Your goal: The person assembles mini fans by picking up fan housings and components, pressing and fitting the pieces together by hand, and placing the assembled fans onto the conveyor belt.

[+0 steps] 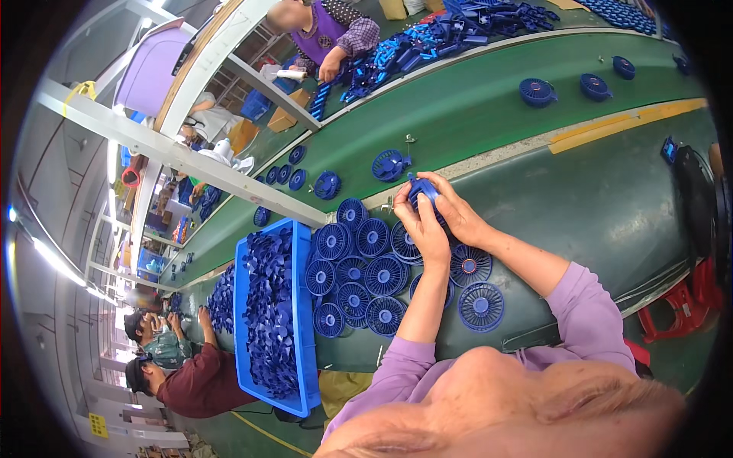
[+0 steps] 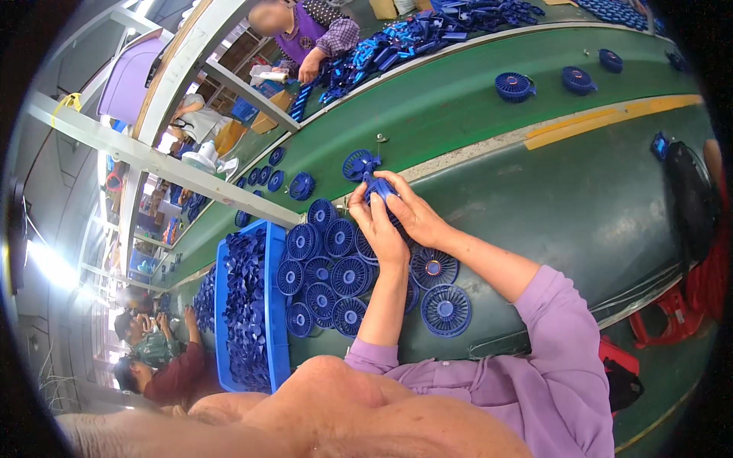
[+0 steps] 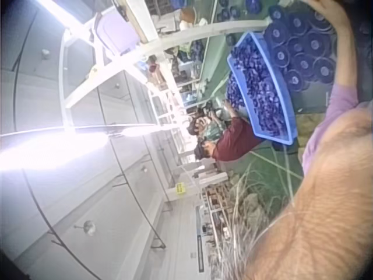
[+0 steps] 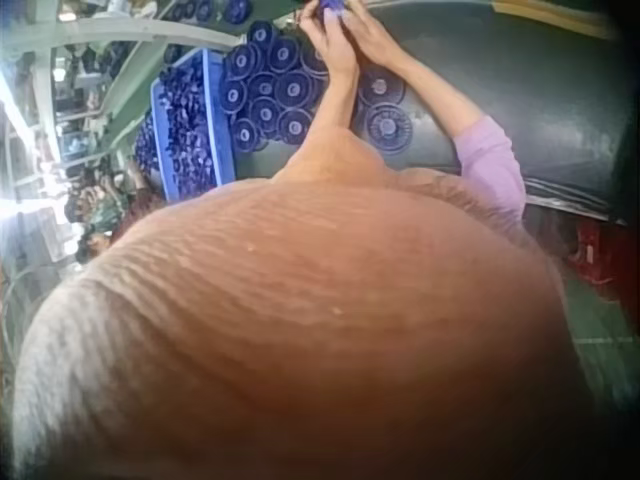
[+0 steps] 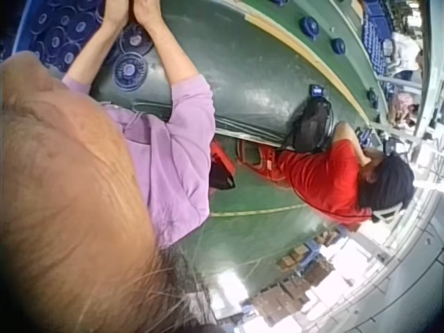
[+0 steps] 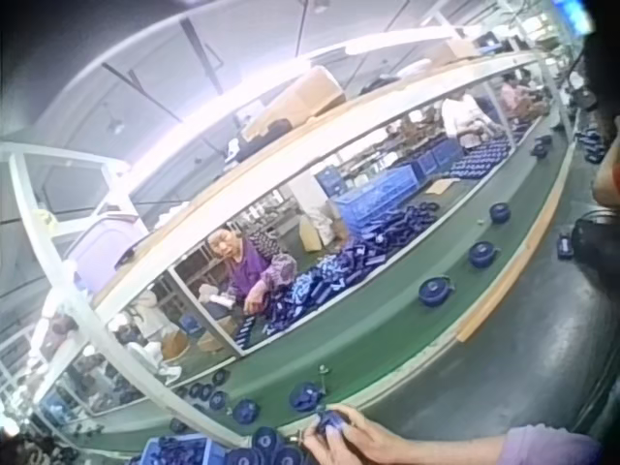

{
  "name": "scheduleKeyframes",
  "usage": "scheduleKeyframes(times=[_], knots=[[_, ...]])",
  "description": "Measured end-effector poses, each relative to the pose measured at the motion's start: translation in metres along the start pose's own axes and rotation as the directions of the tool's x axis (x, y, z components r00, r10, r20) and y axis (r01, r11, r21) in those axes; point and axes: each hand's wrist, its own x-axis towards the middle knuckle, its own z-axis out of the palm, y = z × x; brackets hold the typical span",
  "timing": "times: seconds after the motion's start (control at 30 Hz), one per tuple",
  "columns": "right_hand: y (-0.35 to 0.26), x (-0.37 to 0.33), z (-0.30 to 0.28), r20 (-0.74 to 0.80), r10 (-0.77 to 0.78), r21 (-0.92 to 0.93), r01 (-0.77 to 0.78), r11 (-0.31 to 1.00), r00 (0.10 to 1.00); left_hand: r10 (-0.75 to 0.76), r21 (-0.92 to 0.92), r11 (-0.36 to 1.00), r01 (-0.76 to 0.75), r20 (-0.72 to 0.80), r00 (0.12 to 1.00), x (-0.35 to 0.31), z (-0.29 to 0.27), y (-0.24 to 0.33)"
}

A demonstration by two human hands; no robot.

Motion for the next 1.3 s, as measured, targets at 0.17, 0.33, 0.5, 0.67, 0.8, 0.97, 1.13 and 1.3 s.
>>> scheduleKeyframes(times=[0.17, 0.33, 0.5, 0.67, 0.8, 0.97, 1.13, 1.3], knots=[[-0.004, -0.003, 0.001, -0.018, -0.123, -0.2, 0.117, 0.973, 0.992, -0.001, 0.045, 0.999, 0.0, 0.004, 1.0, 0.002, -0.006, 0.0], [0.006, -0.002, -0.011, 0.089, -0.297, -0.457, 0.304, 0.836, 0.951, -0.343, -0.3, 0.892, 0.338, 0.038, 0.939, 0.006, -0.006, 0.013], [0.006, 0.0, 0.0, 0.011, -0.013, 0.074, 0.012, 0.997, 1.0, 0.017, 0.067, 0.998, -0.016, -0.011, 1.0, -0.002, 0.001, 0.0], [-0.003, -0.001, 0.002, 0.144, 0.385, 0.619, -0.386, 0.683, 0.912, 0.407, 0.417, 0.797, -0.437, 0.164, 0.898, -0.004, 0.0, 0.0], [-0.007, 0.002, -0.002, 0.226, 0.345, 0.548, -0.412, 0.728, 0.911, 0.337, 0.308, 0.88, -0.363, 0.135, 0.932, 0.0, -0.005, -0.003], [0.011, -0.004, 0.0, 0.04, -0.076, -0.021, 0.077, 0.997, 0.996, -0.045, 0.02, 0.999, 0.044, 0.044, 0.998, 0.01, -0.01, 0.003], [0.014, -0.009, 0.016, -0.049, 0.04, 0.206, -0.029, 0.978, 0.998, 0.172, 0.187, 0.966, -0.18, 0.059, 0.983, 0.004, -0.01, -0.006], [0.028, -0.007, 0.011, -0.021, 0.158, 0.321, -0.144, 0.936, 0.987, 0.176, 0.25, 0.951, -0.182, 0.048, 0.983, 0.002, -0.006, -0.013]])
